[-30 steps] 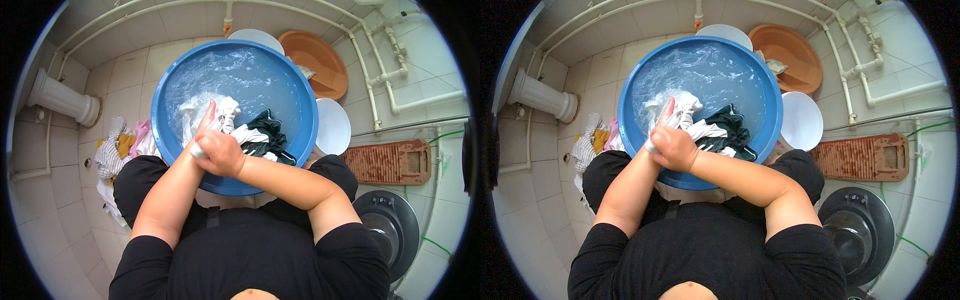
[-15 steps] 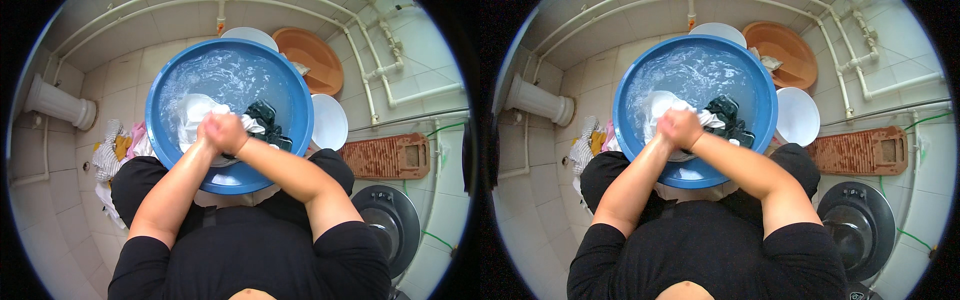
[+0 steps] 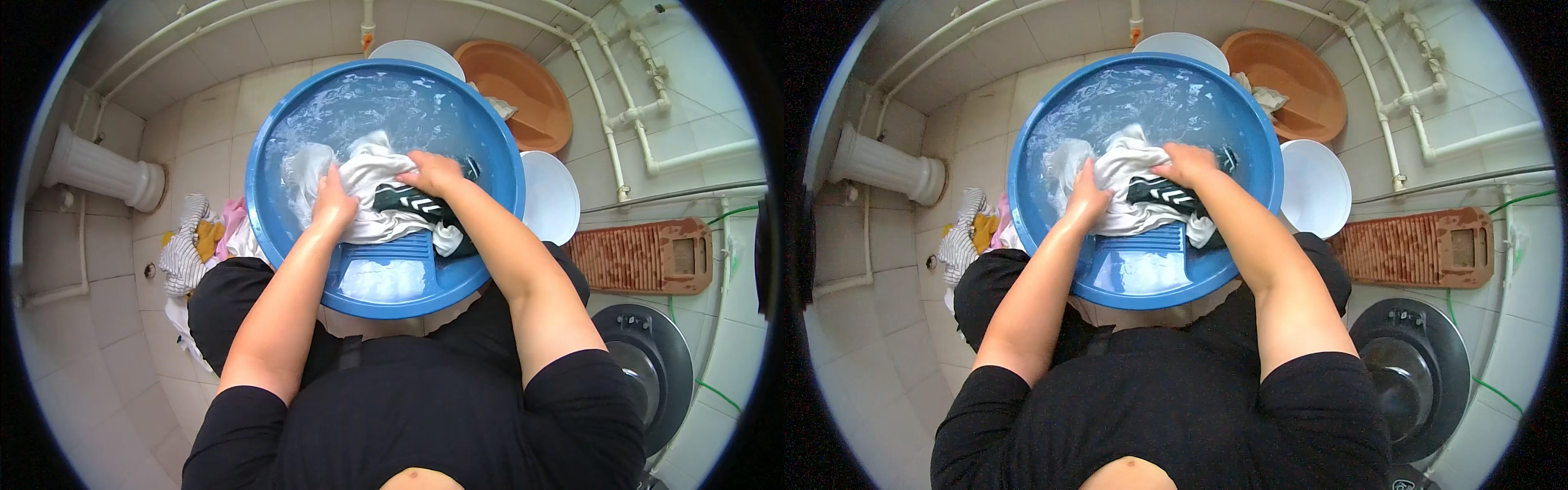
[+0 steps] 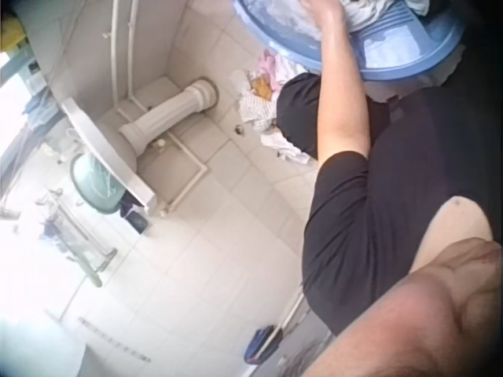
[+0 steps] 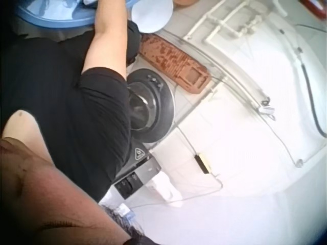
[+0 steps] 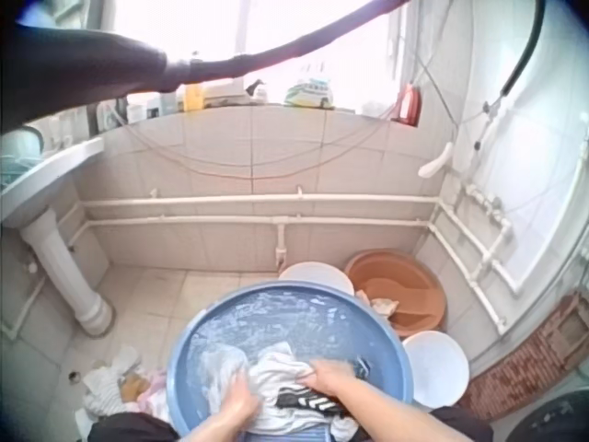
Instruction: The person hand-washes clothes in a blue basin filled with water. They scrub and rinse a white t-shirt and a dark garment, using both hands to agitate the fabric and squeeze out water. The person occasionally lifts the clothes to inspect them before submerging them again.
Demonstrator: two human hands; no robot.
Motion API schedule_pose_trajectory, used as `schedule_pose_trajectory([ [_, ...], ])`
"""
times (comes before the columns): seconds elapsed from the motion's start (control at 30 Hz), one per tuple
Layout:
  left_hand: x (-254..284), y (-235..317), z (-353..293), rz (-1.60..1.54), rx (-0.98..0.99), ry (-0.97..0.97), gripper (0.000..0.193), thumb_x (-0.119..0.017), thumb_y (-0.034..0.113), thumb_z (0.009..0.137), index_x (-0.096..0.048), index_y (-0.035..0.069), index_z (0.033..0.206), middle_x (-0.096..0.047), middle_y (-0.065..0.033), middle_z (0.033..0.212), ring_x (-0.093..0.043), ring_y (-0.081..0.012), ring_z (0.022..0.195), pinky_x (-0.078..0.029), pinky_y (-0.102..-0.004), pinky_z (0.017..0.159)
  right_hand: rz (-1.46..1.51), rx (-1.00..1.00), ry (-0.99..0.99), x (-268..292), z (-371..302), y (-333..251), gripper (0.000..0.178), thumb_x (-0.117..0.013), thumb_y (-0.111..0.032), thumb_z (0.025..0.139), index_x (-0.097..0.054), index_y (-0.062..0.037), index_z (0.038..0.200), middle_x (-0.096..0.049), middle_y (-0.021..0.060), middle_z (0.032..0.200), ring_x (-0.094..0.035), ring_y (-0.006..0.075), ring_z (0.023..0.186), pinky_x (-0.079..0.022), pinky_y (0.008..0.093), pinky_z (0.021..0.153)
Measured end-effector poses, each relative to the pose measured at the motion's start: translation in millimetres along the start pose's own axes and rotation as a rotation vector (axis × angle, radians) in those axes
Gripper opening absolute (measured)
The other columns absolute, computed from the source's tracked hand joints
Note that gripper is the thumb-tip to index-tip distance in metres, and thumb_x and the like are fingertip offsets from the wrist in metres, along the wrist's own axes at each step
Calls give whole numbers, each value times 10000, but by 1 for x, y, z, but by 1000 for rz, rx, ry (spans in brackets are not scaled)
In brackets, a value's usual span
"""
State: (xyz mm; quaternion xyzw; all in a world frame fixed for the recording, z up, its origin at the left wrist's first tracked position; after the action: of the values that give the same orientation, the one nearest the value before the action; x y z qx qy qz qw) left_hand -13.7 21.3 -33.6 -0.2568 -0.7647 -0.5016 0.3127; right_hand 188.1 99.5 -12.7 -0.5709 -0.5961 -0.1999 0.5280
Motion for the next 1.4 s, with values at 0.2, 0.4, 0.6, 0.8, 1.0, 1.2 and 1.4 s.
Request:
schedule_pose_trajectory([
  [0.2,47,28,-8,192,235,-409,717,-735,407,584,-508,-50,1087,-558,-201,1117,-571,-322,988,-436,-363,843,65,19,131,-1,-5,17,405,-623,-388,728,-616,-101,1014,-604,109,993,-567,278,887,-436,354,811],
  [0.4,39,21,-7,199,-269,-97,527,-731,407,561,-628,-14,862,-628,-134,887,-615,-251,822,-469,-332,732,1206,-41,-183,40,-18,6,385,-681,-375,728,-564,-46,893,-587,64,850,-548,125,731,-437,249,653],
  [0.6,38,21,-5,-386,-8,-409,381,-616,409,776,-584,35,843,-601,-49,753,-557,-149,691,-426,-289,600,-82,-71,-243,10,-25,11,537,-570,-505,757,-555,-113,1124,-568,149,1114,-529,296,1044,-429,372,856],
  [0.8,46,19,-16,413,-50,-371,638,-655,544,634,-615,31,1009,-624,-166,993,-596,-315,926,-452,-378,797,78,21,396,-3,-32,37,386,-613,-368,769,-587,-50,987,-558,179,1030,-536,340,956,-431,376,838],
  [1.0,37,33,-20,-1194,-49,-381,440,-706,211,717,-527,31,1077,-603,-86,963,-591,-217,887,-477,-364,794,47,128,-10,1,-46,18,807,-710,-476,638,-445,20,1216,-561,204,1096,-567,267,970,-424,312,839],
  [1.2,8,43,-23,-1917,375,-506,417,-618,362,794,-526,39,1041,-577,-131,1016,-565,-272,951,-431,-446,894,743,326,268,40,-81,-55,399,-707,-244,669,-607,33,938,-498,159,1130,-521,216,1003,-443,317,813],
  [1.4,-24,40,-29,-1825,356,-564,215,-485,293,886,-547,87,902,-597,-102,839,-587,-223,762,-487,-350,682,365,699,776,-8,-123,-128,198,-661,-162,661,-536,-27,733,-569,130,833,-567,317,757,-473,375,666],
])
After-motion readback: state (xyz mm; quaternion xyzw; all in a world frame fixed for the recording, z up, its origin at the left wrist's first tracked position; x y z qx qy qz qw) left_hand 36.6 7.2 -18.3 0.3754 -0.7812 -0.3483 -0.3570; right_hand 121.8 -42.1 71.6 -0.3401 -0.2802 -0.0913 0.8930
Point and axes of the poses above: each hand's wrist, its own z-axis towards the middle knuckle, its own x-axis out of the back of the hand, y = z × x, the point moved 1 cm from there along z, towards the middle knuckle
